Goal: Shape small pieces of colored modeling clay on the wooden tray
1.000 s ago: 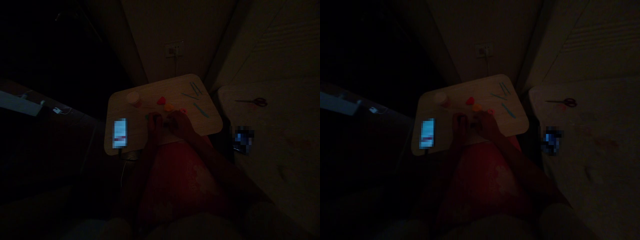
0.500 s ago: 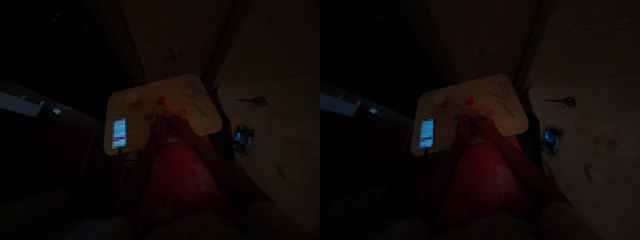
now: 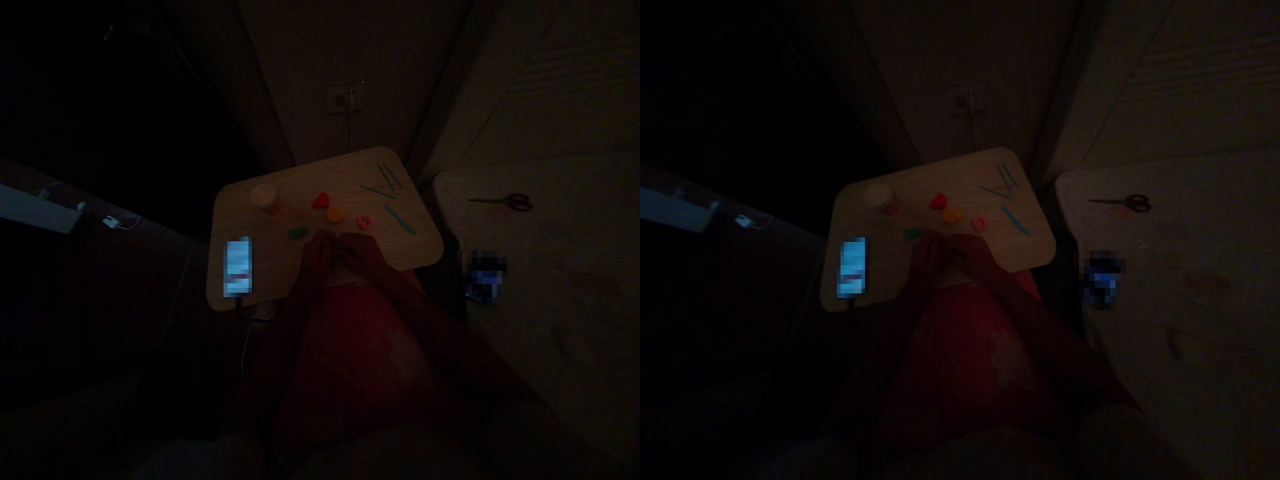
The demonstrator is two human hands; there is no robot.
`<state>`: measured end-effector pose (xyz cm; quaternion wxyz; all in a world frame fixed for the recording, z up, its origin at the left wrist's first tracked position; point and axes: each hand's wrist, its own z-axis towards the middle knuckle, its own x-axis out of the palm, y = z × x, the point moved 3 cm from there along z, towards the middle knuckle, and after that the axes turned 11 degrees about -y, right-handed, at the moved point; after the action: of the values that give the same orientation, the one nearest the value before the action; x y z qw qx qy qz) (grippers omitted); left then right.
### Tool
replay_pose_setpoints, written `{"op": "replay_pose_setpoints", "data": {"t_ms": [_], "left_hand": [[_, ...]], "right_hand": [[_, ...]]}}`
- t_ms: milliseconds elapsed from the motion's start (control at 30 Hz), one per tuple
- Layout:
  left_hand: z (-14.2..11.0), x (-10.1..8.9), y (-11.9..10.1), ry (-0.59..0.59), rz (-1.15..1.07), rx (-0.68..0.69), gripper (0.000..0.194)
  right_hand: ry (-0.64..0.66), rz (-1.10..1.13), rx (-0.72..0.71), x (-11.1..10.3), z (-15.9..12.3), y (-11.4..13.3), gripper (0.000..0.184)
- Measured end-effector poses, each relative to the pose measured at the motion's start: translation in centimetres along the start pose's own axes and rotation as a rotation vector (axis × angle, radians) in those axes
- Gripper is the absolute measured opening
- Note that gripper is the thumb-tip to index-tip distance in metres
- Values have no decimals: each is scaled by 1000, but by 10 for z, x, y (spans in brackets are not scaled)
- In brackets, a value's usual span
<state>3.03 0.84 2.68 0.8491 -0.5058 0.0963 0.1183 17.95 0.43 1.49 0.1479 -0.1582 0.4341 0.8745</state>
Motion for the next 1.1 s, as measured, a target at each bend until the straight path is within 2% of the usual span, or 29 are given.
{"op": "replay_pose_setpoints", "data": {"t_ms": [167, 267, 400, 500, 633, 733, 800, 933, 1000, 1100], "left_hand": [[1, -1, 2, -57, -4, -20, 27], [0, -2, 1, -55, -7, -28, 29], [-2, -2, -2, -6, -23, -42, 30], [-4, -2, -2, 19, 28, -25, 28], [-4, -1, -1, -7, 134, -1, 18], [-4, -2, -3, -23, 139, 17, 22], [-4, -5, -3, -63, 119, 0, 26], [-3, -15, 2, -242, 87, -90, 38], [-3, -17, 3, -272, 82, -119, 36], [-1, -15, 2, -238, 53, -135, 29]], "right_hand": [[-70, 122, 99, -6, 4, 2, 26], [-145, 74, 144, -10, 3, 0, 27], [-228, -18, 125, -12, 1, -2, 25], [-236, -56, 105, -12, 2, -2, 27], [-211, -77, 113, -12, 4, 1, 27], [-211, -67, 121, -13, 5, 3, 25], [-266, -60, 147, -16, 6, 3, 23], [-424, -55, 244, -21, 6, -3, 23], [-390, -54, 227, -19, 6, -3, 23], [-310, -51, 151, -15, 8, 1, 26]]}}
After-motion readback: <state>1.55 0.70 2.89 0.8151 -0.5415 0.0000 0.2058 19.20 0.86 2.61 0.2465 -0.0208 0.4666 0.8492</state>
